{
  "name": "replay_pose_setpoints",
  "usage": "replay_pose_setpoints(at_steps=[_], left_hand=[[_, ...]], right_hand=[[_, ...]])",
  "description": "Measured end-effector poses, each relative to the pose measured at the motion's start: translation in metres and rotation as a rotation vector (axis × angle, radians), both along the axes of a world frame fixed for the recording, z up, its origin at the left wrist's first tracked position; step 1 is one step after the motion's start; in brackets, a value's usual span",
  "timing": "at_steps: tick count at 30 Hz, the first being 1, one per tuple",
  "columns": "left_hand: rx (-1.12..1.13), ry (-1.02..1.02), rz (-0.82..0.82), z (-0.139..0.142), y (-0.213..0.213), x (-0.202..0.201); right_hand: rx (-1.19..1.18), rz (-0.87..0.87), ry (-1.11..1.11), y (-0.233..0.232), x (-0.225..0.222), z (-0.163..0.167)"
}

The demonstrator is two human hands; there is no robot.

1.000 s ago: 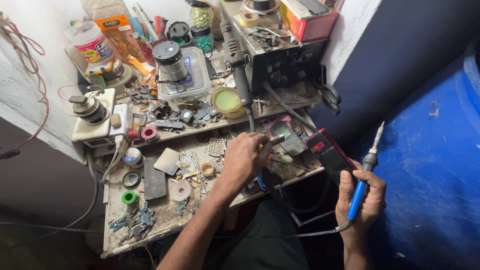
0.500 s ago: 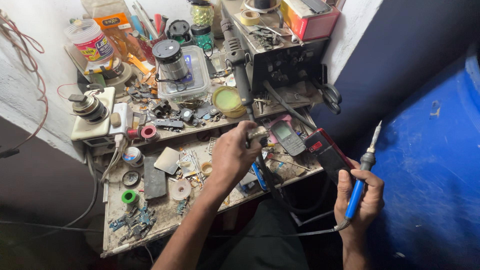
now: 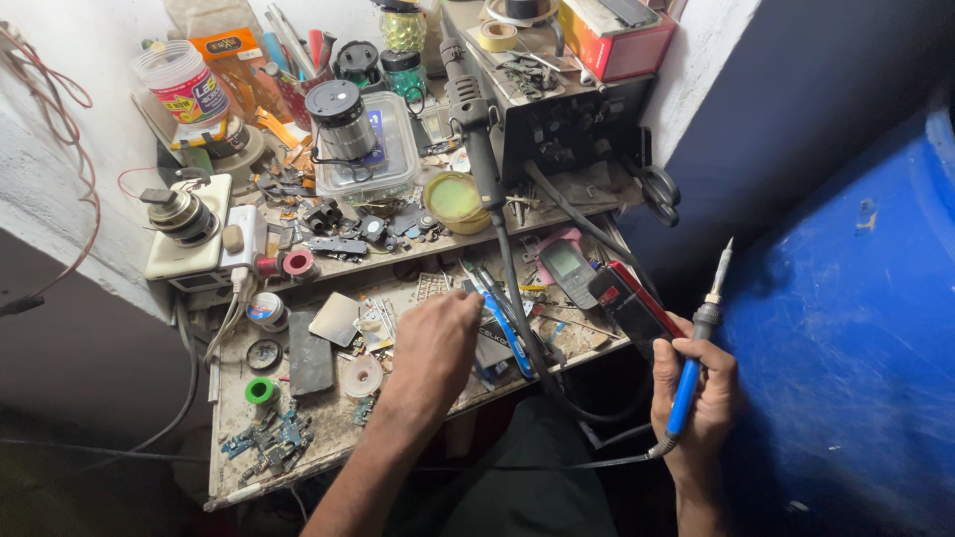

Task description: The person sits at a cluttered repair workbench and solders small electronic components onto circuit boards. They hold a soldering iron in one hand and use tweezers in the other to position and adjust small parts on the boards, working on several boards one at a time across the bench.

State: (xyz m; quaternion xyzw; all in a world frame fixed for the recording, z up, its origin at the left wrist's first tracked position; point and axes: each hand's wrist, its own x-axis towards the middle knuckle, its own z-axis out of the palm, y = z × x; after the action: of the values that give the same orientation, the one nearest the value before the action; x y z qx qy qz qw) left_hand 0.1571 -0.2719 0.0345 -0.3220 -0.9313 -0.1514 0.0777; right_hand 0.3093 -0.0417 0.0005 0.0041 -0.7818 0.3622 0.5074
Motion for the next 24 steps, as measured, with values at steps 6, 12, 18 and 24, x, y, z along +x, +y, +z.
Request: replay_pose_setpoints(at_steps=[6, 12, 18, 24], left_hand=[[0.168, -0.05, -0.064, 0.001, -0.003, 0.001], [0.015, -0.044, 0.102, 0.015, -0.001, -0.009], [0.024, 0.144, -0.02, 0.012, 0.02, -0.006], [0.122, 0.164, -0.35, 0.001, 0.066, -0.005]], right_hand=[[-0.005, -0.012, -0.022, 0.0, 0.002, -0.001], [-0.033, 0.016, -0.039, 0.001, 0.004, 0.001], [-0.044, -0.001, -0.025, 0.0, 0.002, -0.002], [-0.034, -0.025, -0.02, 0.003, 0.005, -0.002]])
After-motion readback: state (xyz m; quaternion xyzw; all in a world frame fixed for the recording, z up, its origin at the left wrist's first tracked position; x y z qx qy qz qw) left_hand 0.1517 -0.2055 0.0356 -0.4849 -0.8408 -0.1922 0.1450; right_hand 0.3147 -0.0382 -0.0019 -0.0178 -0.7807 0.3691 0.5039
